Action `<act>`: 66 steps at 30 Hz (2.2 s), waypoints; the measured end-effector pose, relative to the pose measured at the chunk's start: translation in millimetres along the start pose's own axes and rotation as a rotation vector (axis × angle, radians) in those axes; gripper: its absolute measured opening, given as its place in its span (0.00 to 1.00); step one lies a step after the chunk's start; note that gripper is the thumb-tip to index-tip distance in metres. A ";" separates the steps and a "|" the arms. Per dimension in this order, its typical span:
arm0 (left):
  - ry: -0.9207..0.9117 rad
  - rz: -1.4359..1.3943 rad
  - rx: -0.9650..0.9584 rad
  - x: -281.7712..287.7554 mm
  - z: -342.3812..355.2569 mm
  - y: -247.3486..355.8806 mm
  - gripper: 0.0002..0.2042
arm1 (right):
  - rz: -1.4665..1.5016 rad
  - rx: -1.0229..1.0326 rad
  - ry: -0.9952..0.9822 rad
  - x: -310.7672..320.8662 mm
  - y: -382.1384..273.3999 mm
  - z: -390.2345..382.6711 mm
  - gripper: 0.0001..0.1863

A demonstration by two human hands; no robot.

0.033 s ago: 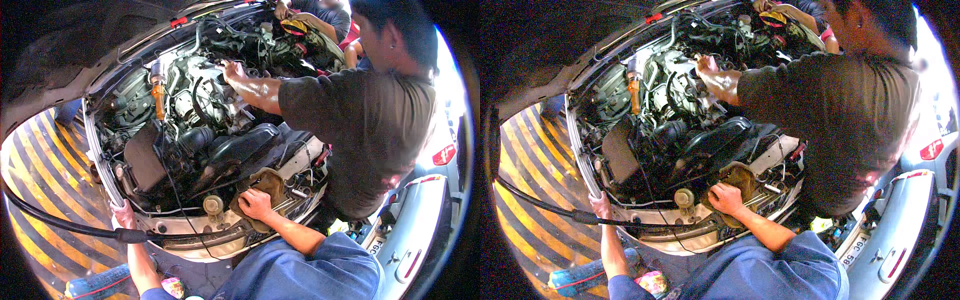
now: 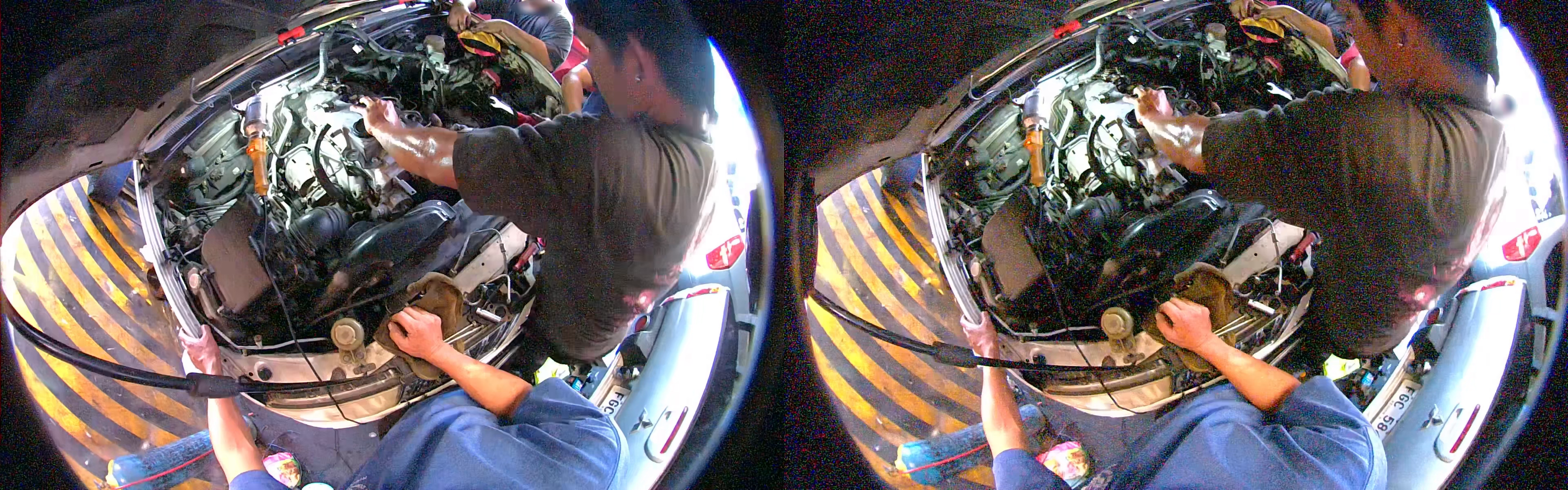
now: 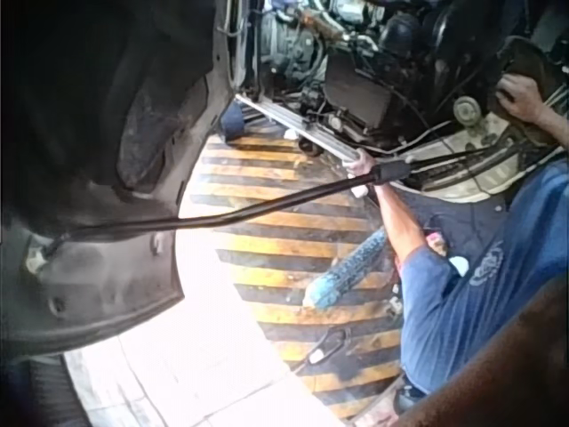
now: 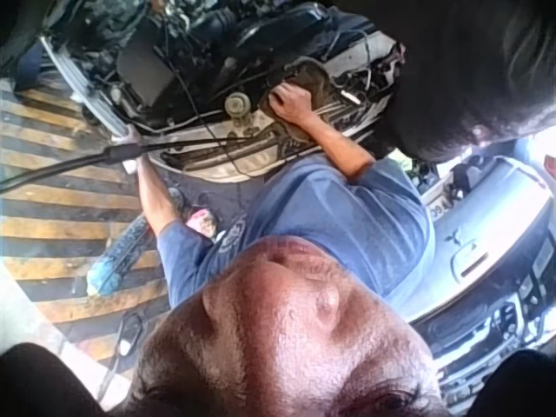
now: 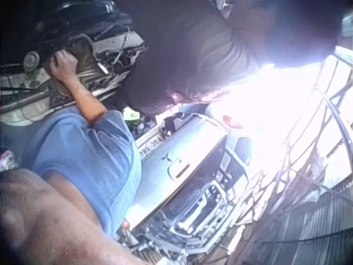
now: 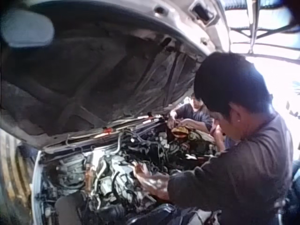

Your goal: The person assists with repairing a car engine, retrieves fasteners from a workbench, and wipes components on the vehicle with a cloth.

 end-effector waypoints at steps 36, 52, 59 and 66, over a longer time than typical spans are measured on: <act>-0.029 0.233 0.000 -24.0 9.3 -25.4 0.33 | 0.048 -0.014 -0.020 4.4 6.2 -0.7 0.09; -0.027 0.143 0.018 -11.6 0.4 -8.8 0.29 | 0.009 -0.033 -0.036 2.1 4.9 2.0 0.08; -0.020 0.131 0.038 -13.5 0.9 -13.0 0.28 | 0.048 -0.016 -0.005 5.0 5.8 0.9 0.07; -0.045 0.174 0.037 -24.9 7.9 -26.9 0.30 | 0.061 0.021 -0.007 5.7 5.4 -1.0 0.07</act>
Point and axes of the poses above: each hand's wrist, its own z-axis towards the middle knuckle, its own x-axis out of the back of the hand, y = z × x, the point moved 10 cm from there along z, towards the middle knuckle, and after that the axes turned 7 degrees about y, right-handed, at the moved point
